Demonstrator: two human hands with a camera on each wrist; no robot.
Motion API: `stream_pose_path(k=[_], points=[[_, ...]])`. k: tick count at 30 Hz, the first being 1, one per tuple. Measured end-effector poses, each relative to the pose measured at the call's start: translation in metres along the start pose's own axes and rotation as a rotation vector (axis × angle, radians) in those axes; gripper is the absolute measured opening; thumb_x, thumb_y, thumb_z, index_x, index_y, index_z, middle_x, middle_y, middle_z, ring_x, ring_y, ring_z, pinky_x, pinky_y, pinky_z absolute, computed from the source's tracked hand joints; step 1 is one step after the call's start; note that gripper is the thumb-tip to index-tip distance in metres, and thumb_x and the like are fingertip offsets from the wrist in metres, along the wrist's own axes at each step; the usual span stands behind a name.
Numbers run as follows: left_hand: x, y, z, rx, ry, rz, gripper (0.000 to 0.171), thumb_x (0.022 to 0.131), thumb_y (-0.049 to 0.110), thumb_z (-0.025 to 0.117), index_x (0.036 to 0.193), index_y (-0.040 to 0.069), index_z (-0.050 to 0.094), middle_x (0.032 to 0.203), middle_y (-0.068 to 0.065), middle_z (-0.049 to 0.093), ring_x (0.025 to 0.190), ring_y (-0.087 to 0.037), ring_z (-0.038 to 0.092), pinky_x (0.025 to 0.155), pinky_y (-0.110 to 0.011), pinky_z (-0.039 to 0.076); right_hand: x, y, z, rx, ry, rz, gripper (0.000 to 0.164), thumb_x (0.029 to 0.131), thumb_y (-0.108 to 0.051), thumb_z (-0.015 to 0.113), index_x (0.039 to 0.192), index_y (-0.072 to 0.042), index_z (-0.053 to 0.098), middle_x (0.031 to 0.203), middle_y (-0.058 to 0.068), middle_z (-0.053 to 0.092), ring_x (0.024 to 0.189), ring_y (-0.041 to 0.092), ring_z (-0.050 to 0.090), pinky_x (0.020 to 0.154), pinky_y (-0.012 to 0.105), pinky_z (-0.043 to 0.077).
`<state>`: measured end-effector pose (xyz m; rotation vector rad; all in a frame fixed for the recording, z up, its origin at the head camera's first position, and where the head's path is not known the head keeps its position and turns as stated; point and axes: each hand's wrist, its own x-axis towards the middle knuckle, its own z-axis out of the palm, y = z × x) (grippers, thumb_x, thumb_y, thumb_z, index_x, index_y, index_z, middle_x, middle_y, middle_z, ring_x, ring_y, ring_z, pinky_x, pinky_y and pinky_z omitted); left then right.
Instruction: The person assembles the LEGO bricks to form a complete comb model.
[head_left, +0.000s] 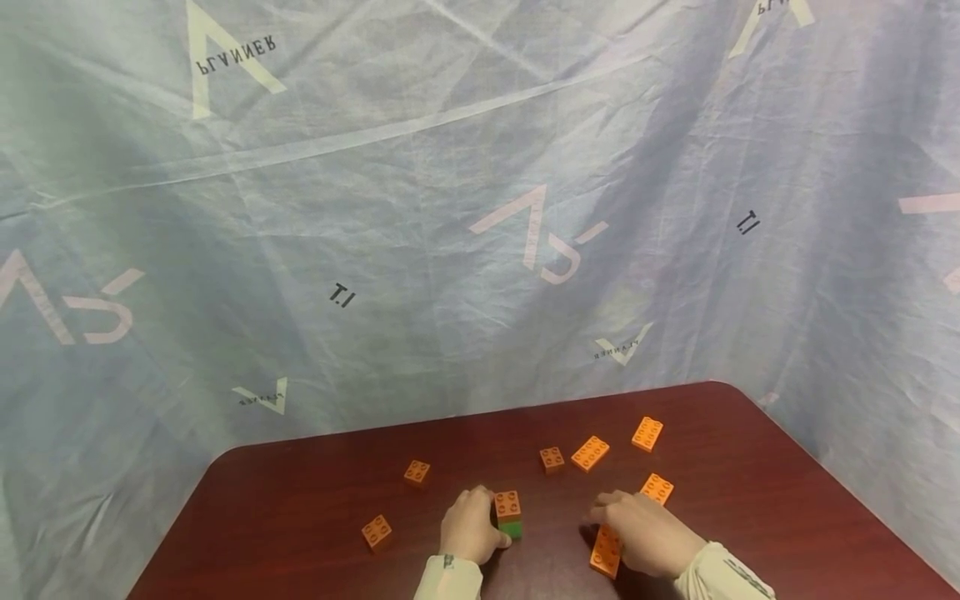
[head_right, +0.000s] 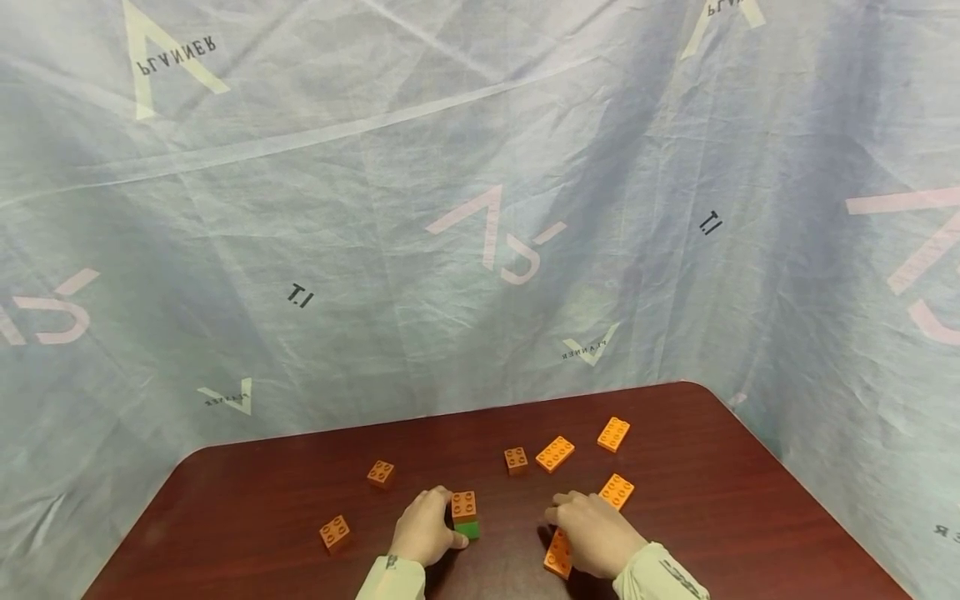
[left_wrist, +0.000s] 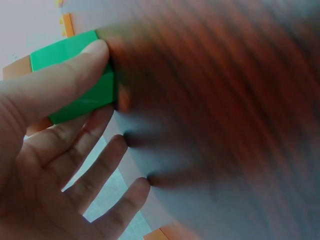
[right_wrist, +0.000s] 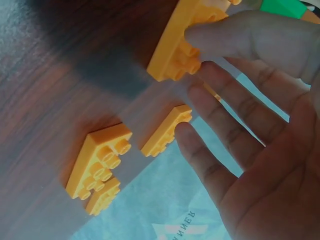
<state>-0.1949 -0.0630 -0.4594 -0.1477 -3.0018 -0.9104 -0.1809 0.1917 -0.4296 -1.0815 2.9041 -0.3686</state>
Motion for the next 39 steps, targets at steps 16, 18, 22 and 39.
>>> stream_pose_path(k=[16, 18, 22, 39], points=[[0.0, 0.0, 0.003, 0.009, 0.007, 0.001, 0.056, 0.065, 0.012, 0.097, 0.11, -0.007, 0.07, 0.104, -0.018, 0.067, 0.097, -0.04, 0.064, 0.082, -0.058, 0.054, -0.005, 0.008, 0.009, 0.013, 0.032, -0.04, 0.044, 0.067, 0.012, 0.083, 0.095, -0.021, 0.078, 0.093, -0.009, 0.067, 0.083, 0.012, 0.062, 0.071, 0.036, 0.057], [0.0, 0.0, 0.003, 0.01, 0.006, 0.003, 0.056, 0.064, 0.012, 0.097, 0.11, -0.007, 0.07, 0.104, -0.018, 0.067, 0.098, -0.04, 0.064, 0.082, -0.058, 0.054, -0.005, 0.01, 0.01, 0.015, 0.042, -0.046, 0.04, 0.066, 0.006, 0.087, 0.092, -0.022, 0.077, 0.092, -0.01, 0.067, 0.082, 0.011, 0.061, 0.069, 0.035, 0.056], [0.0, 0.0, 0.002, 0.007, 0.016, 0.006, 0.057, 0.064, 0.011, 0.097, 0.11, -0.008, 0.07, 0.102, -0.019, 0.068, 0.097, -0.04, 0.064, 0.083, -0.057, 0.054, -0.003, 0.012, 0.011, 0.008, 0.019, -0.004, 0.035, 0.067, -0.004, 0.091, 0.093, -0.022, 0.075, 0.097, -0.003, 0.071, 0.085, 0.016, 0.065, 0.071, 0.039, 0.056], [0.001, 0.001, 0.001, 0.003, 0.004, -0.009, 0.056, 0.064, 0.011, 0.097, 0.109, -0.007, 0.07, 0.101, -0.018, 0.068, 0.095, -0.039, 0.065, 0.082, -0.057, 0.054, -0.003, 0.012, 0.013, 0.036, 0.018, 0.061, 0.028, 0.079, -0.023, 0.089, 0.101, -0.013, 0.075, 0.103, 0.007, 0.07, 0.086, 0.021, 0.067, 0.073, 0.043, 0.057]])
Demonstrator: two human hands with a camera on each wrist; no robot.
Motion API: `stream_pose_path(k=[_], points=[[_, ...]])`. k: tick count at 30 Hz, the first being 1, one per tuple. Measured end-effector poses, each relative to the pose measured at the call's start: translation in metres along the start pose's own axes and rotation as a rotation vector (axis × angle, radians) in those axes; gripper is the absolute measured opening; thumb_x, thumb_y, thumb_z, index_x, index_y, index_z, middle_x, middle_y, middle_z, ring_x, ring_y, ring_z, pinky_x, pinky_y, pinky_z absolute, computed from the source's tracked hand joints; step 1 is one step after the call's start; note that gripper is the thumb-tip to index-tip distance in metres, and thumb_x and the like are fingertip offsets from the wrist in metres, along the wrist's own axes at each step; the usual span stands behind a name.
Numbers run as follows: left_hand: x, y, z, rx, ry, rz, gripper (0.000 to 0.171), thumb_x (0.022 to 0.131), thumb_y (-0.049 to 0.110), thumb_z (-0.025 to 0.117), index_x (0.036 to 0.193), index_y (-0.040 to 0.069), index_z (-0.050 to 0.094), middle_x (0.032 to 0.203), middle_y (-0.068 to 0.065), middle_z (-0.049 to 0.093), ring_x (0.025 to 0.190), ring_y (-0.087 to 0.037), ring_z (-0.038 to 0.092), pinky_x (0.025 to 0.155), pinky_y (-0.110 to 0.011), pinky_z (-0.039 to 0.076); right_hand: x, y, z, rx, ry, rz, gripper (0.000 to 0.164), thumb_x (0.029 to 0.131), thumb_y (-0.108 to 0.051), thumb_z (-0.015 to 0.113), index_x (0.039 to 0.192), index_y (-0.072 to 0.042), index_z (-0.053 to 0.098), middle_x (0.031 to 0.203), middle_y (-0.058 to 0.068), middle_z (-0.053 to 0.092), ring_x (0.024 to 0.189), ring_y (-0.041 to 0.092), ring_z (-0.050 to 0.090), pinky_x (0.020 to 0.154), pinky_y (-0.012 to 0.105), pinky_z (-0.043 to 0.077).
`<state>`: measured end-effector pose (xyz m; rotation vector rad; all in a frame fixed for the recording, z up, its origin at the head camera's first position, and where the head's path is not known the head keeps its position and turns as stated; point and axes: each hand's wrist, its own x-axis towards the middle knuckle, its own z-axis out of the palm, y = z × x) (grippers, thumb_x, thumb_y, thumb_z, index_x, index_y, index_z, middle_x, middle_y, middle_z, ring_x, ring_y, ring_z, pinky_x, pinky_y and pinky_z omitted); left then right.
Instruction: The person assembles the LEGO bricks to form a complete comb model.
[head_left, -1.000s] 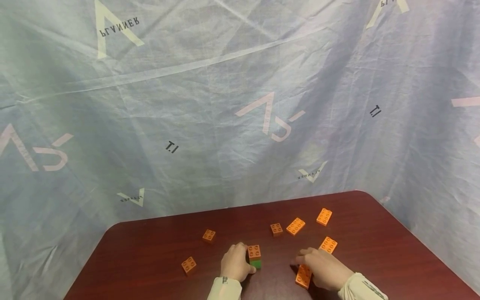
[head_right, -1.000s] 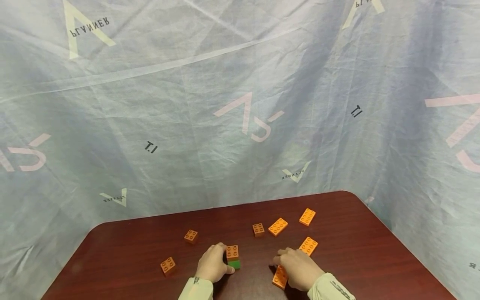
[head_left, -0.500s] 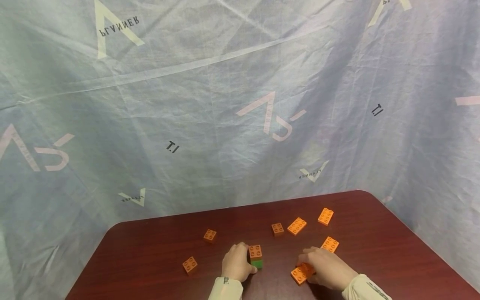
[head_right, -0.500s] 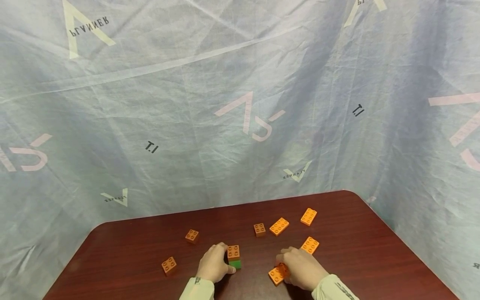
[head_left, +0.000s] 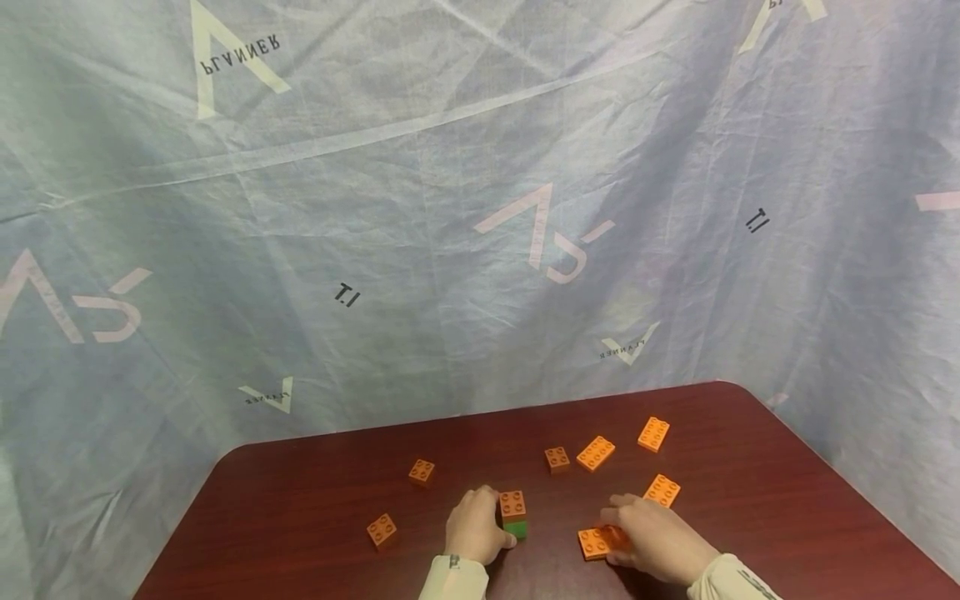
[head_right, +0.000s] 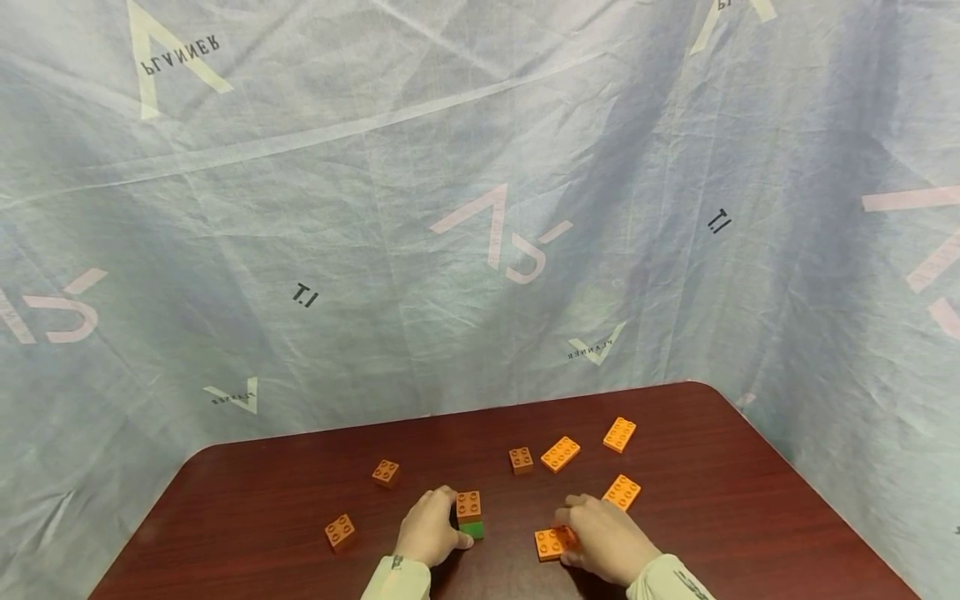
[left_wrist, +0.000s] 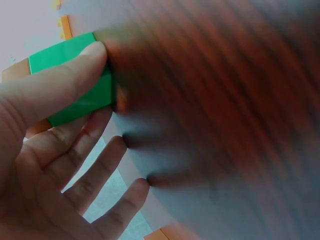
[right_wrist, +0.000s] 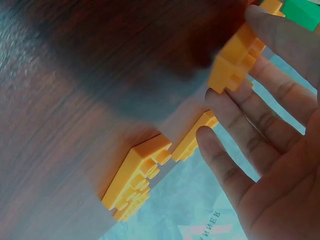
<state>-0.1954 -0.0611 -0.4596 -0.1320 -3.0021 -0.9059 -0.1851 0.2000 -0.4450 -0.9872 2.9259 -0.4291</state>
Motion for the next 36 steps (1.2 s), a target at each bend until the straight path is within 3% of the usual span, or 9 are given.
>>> stream_pose_path(k=[4, 9, 13, 25, 36], points=[[0.0, 0.001, 0.0, 0.005, 0.006, 0.0, 0.056, 0.064, 0.011, 0.097, 0.109, -0.007, 0.07, 0.101, -0.018, 0.068, 0.095, -0.04, 0.065, 0.081, -0.058, 0.054, -0.001, 0.0, -0.002, -0.027, 0.037, -0.034, 0.027, 0.08, -0.025, 0.088, 0.101, -0.014, 0.075, 0.101, 0.004, 0.069, 0.086, 0.019, 0.066, 0.071, 0.04, 0.057], [0.0, 0.001, 0.0, 0.012, 0.006, -0.005, 0.056, 0.064, 0.012, 0.098, 0.109, -0.007, 0.07, 0.102, -0.019, 0.068, 0.096, -0.04, 0.065, 0.082, -0.059, 0.053, 0.0, -0.003, -0.004, -0.046, 0.065, -0.042, 0.031, 0.083, -0.032, 0.085, 0.106, -0.013, 0.076, 0.11, 0.01, 0.071, 0.104, 0.035, 0.067, 0.082, 0.051, 0.057], [0.0, 0.0, 0.001, 0.017, -0.001, -0.008, 0.056, 0.064, 0.012, 0.097, 0.109, -0.007, 0.07, 0.103, -0.019, 0.068, 0.097, -0.04, 0.064, 0.082, -0.059, 0.053, 0.003, -0.005, -0.008, -0.039, 0.075, -0.047, 0.034, 0.085, -0.036, 0.082, 0.108, -0.012, 0.076, 0.112, 0.012, 0.072, 0.11, 0.039, 0.066, 0.086, 0.053, 0.056], [0.001, 0.0, 0.001, 0.028, -0.015, -0.017, 0.054, 0.065, 0.013, 0.097, 0.109, -0.006, 0.071, 0.103, -0.017, 0.067, 0.097, -0.039, 0.064, 0.083, -0.058, 0.053, 0.01, -0.016, -0.013, -0.043, 0.12, -0.075, 0.033, 0.086, -0.038, 0.081, 0.109, -0.015, 0.076, 0.112, 0.01, 0.072, 0.105, 0.033, 0.068, 0.082, 0.049, 0.057], [0.001, -0.001, 0.002, 0.017, -0.012, -0.016, 0.054, 0.065, 0.012, 0.097, 0.108, -0.006, 0.07, 0.103, -0.017, 0.068, 0.096, -0.039, 0.064, 0.083, -0.058, 0.053, 0.022, -0.033, -0.022, -0.036, 0.179, -0.105, 0.028, 0.085, -0.034, 0.083, 0.107, -0.018, 0.076, 0.101, -0.002, 0.069, 0.082, 0.01, 0.064, 0.07, 0.035, 0.056]])
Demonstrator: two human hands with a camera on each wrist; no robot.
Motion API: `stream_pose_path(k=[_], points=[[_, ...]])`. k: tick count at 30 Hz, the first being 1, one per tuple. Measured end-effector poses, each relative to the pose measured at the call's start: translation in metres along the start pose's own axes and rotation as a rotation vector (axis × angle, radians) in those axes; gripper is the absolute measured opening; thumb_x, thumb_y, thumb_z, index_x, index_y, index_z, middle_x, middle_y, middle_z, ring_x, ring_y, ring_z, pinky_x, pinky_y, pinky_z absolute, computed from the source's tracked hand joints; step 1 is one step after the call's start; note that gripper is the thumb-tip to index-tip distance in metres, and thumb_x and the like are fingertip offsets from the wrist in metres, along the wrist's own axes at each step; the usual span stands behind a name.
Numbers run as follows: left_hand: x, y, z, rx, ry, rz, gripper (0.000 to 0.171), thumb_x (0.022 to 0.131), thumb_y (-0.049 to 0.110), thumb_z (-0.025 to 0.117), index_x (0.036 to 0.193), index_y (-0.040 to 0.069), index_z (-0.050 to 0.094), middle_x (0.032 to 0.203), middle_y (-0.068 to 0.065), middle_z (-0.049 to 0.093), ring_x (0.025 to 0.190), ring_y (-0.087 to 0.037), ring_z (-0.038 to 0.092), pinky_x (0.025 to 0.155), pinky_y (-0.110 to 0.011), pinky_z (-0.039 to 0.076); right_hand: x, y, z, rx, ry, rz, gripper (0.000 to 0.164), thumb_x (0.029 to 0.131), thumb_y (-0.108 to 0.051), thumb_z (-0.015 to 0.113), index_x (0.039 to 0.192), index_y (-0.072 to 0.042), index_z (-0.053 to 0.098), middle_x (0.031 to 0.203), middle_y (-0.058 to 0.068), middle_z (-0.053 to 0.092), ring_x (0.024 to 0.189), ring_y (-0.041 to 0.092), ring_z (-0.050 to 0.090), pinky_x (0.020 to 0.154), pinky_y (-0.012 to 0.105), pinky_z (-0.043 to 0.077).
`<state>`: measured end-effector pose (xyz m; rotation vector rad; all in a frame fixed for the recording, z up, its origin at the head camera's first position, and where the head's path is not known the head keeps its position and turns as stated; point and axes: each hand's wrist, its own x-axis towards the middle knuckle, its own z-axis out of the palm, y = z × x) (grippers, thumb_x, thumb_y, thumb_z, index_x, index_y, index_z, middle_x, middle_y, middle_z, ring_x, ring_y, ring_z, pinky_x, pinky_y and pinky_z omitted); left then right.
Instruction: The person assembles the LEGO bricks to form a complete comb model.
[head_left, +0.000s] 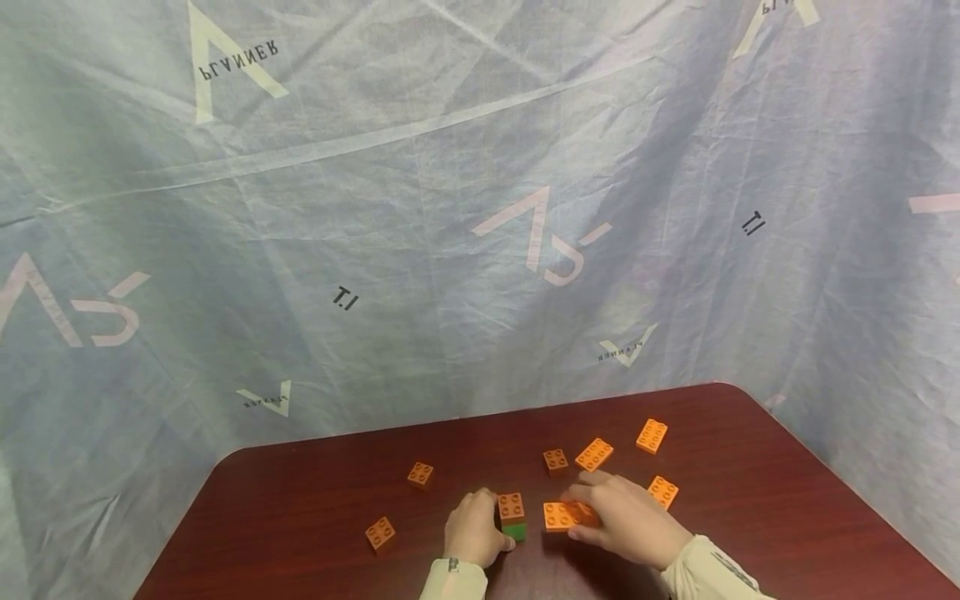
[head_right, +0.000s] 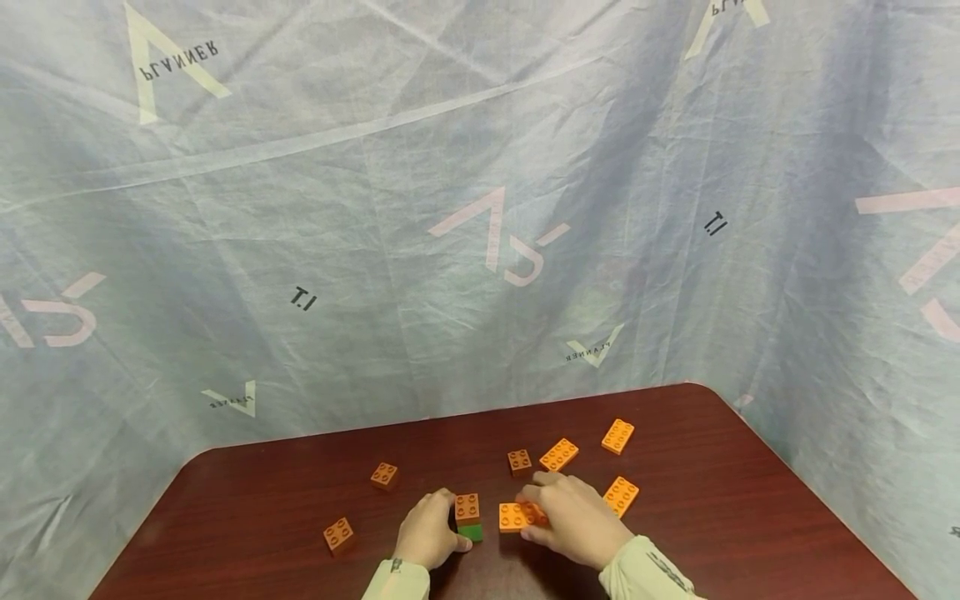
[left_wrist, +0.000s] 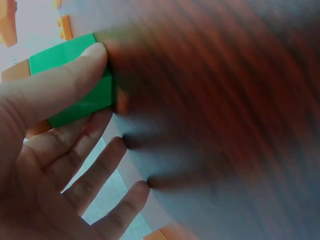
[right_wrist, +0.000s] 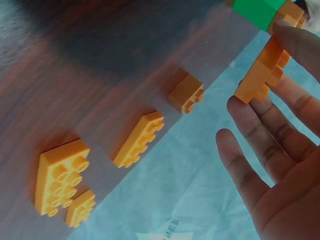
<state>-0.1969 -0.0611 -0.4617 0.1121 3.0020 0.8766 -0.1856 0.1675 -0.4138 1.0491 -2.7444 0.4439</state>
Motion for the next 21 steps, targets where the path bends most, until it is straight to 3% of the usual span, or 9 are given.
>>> stream_pose_path(k=[12, 21], points=[[-0.002, 0.0, -0.001, -0.005, 0.011, 0.009, 0.054, 0.063, 0.011, 0.098, 0.106, -0.006, 0.07, 0.099, -0.017, 0.067, 0.092, -0.039, 0.065, 0.081, -0.058, 0.054, 0.015, -0.009, 0.0, 0.021, 0.012, -0.047, 0.028, 0.084, -0.029, 0.085, 0.107, -0.016, 0.076, 0.098, -0.006, 0.066, 0.081, 0.007, 0.061, 0.071, 0.033, 0.056], [-0.002, 0.0, -0.001, -0.011, 0.019, 0.01, 0.054, 0.063, 0.011, 0.098, 0.105, -0.006, 0.07, 0.095, -0.016, 0.066, 0.091, -0.038, 0.064, 0.081, -0.059, 0.053, 0.024, -0.013, -0.002, 0.016, 0.029, -0.068, 0.027, 0.083, -0.027, 0.085, 0.106, -0.016, 0.076, 0.102, -0.001, 0.068, 0.081, 0.008, 0.063, 0.069, 0.033, 0.057]])
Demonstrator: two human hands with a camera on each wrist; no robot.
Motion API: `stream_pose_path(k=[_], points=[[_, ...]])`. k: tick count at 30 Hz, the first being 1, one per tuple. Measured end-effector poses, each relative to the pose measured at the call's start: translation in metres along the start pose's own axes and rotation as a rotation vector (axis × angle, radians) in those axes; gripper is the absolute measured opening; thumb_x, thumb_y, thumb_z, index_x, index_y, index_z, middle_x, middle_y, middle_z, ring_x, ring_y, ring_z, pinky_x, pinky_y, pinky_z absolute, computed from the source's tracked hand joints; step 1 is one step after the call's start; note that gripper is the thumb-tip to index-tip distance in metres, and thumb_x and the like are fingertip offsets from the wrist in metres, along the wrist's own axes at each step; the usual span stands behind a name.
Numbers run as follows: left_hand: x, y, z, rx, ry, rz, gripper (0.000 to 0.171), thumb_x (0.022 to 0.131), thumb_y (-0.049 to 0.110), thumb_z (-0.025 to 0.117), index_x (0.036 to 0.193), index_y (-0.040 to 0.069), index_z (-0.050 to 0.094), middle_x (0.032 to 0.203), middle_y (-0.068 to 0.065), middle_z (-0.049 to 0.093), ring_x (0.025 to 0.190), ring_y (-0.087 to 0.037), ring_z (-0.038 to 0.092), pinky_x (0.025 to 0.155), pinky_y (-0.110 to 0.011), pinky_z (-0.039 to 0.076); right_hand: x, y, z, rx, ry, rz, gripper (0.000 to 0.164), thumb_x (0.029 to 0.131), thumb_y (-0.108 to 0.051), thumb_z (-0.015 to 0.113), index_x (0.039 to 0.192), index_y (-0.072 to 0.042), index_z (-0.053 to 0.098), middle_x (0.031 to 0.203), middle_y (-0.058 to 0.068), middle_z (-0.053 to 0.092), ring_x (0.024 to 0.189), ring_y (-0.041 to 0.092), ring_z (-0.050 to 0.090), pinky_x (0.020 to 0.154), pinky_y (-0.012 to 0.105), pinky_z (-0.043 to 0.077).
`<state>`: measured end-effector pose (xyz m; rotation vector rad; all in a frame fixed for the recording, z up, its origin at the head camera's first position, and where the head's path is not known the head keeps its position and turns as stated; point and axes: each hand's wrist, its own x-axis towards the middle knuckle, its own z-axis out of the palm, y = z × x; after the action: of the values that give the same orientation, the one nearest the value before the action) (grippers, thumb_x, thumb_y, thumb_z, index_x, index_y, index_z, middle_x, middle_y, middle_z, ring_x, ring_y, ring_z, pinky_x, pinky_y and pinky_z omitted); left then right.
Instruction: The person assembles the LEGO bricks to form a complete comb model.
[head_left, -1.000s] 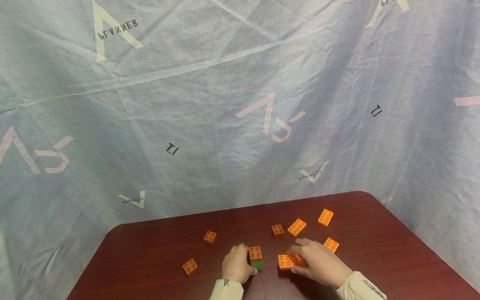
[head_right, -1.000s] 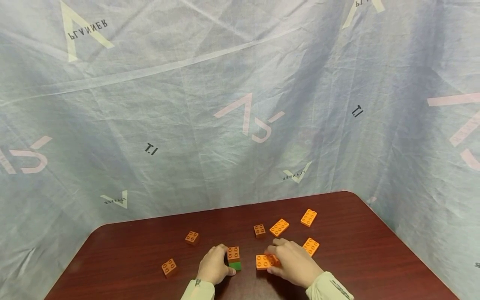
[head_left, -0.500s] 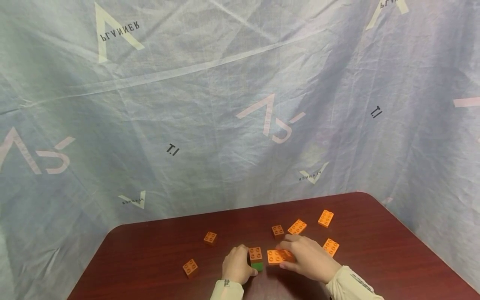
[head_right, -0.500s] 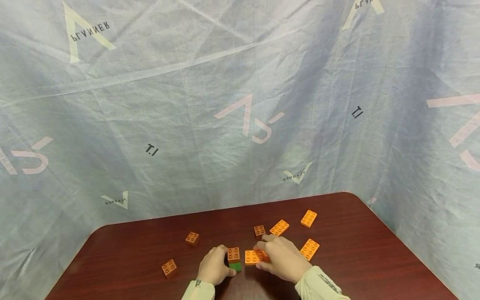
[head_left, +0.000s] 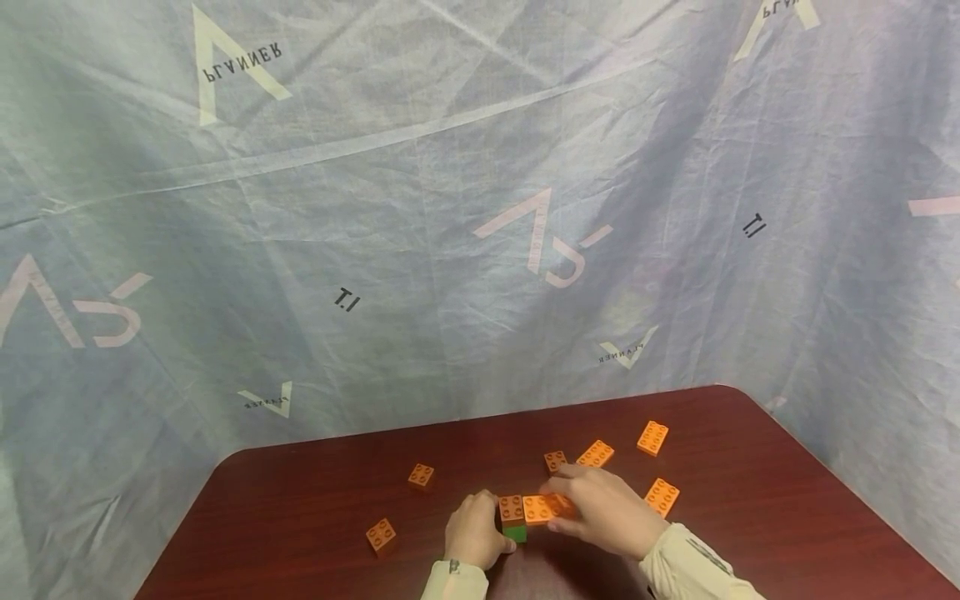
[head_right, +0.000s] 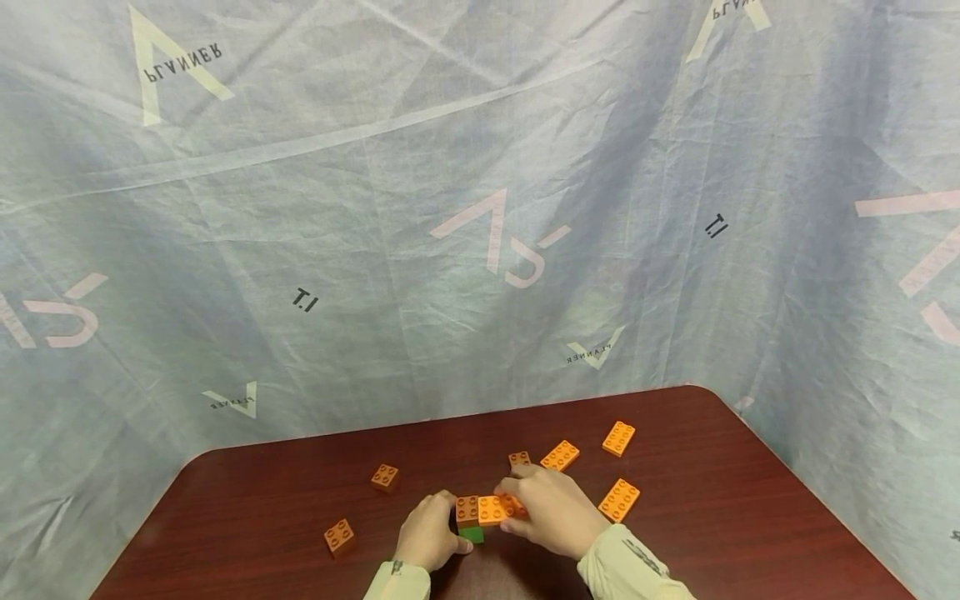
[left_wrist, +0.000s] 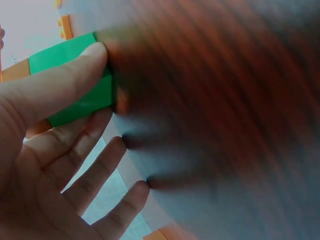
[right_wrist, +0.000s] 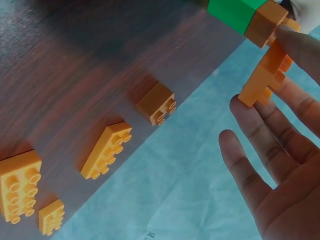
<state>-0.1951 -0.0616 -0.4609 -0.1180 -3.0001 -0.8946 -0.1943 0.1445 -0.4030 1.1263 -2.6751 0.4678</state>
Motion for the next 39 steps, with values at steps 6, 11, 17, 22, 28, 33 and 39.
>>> stream_pose_path(k=[6, 11, 17, 22, 28, 33, 39], points=[[0.001, -0.001, -0.001, 0.008, -0.006, 0.015, 0.053, 0.063, 0.012, 0.098, 0.105, -0.005, 0.07, 0.096, -0.015, 0.067, 0.091, -0.037, 0.064, 0.08, -0.058, 0.053, 0.006, -0.003, -0.001, 0.008, -0.006, 0.0, 0.029, 0.083, -0.026, 0.086, 0.107, -0.014, 0.075, 0.103, 0.001, 0.068, 0.08, 0.01, 0.063, 0.069, 0.034, 0.057], [0.001, -0.001, -0.001, -0.003, -0.007, 0.02, 0.052, 0.063, 0.011, 0.098, 0.104, -0.005, 0.07, 0.094, -0.014, 0.066, 0.088, -0.037, 0.064, 0.079, -0.058, 0.053, 0.01, -0.005, 0.0, -0.004, -0.009, -0.003, 0.03, 0.083, -0.027, 0.086, 0.108, -0.013, 0.076, 0.107, 0.005, 0.07, 0.084, 0.015, 0.067, 0.072, 0.036, 0.058], [0.0, -0.001, -0.001, -0.006, -0.006, 0.018, 0.051, 0.063, 0.01, 0.097, 0.103, -0.005, 0.07, 0.094, -0.014, 0.066, 0.087, -0.036, 0.064, 0.077, -0.057, 0.054, 0.014, -0.005, 0.004, -0.016, 0.003, -0.023, 0.029, 0.082, -0.027, 0.086, 0.106, -0.013, 0.076, 0.1, 0.001, 0.068, 0.078, 0.011, 0.064, 0.068, 0.032, 0.055], [-0.001, 0.0, -0.001, 0.0, 0.004, 0.018, 0.052, 0.063, 0.01, 0.098, 0.104, -0.005, 0.07, 0.095, -0.014, 0.067, 0.089, -0.037, 0.064, 0.078, -0.057, 0.054, 0.017, -0.006, 0.007, -0.024, -0.016, -0.013, 0.03, 0.083, -0.028, 0.086, 0.107, -0.014, 0.076, 0.105, 0.004, 0.07, 0.083, 0.016, 0.068, 0.073, 0.037, 0.057], [-0.001, 0.0, 0.0, -0.004, 0.019, 0.014, 0.051, 0.061, 0.01, 0.098, 0.101, -0.003, 0.07, 0.091, -0.012, 0.066, 0.087, -0.035, 0.065, 0.079, -0.057, 0.054, 0.019, -0.006, 0.007, -0.02, -0.011, -0.001, 0.03, 0.083, -0.028, 0.086, 0.108, -0.014, 0.076, 0.105, 0.003, 0.07, 0.086, 0.017, 0.068, 0.076, 0.038, 0.057], [-0.001, 0.0, 0.001, 0.012, 0.026, 0.011, 0.051, 0.061, 0.011, 0.099, 0.101, -0.002, 0.071, 0.09, -0.01, 0.066, 0.086, -0.033, 0.065, 0.078, -0.056, 0.054, 0.02, -0.006, 0.008, 0.012, -0.003, -0.003, 0.029, 0.083, -0.027, 0.086, 0.106, -0.014, 0.076, 0.096, -0.004, 0.064, 0.074, 0.004, 0.055, 0.066, 0.029, 0.051], [-0.001, 0.0, 0.0, 0.009, 0.019, 0.008, 0.05, 0.061, 0.01, 0.098, 0.1, -0.002, 0.07, 0.088, -0.009, 0.065, 0.084, -0.032, 0.064, 0.077, -0.056, 0.054, 0.024, -0.009, 0.009, 0.028, -0.036, 0.006, 0.027, 0.083, -0.026, 0.086, 0.105, -0.014, 0.076, 0.1, -0.001, 0.068, 0.081, 0.01, 0.064, 0.069, 0.032, 0.055]])
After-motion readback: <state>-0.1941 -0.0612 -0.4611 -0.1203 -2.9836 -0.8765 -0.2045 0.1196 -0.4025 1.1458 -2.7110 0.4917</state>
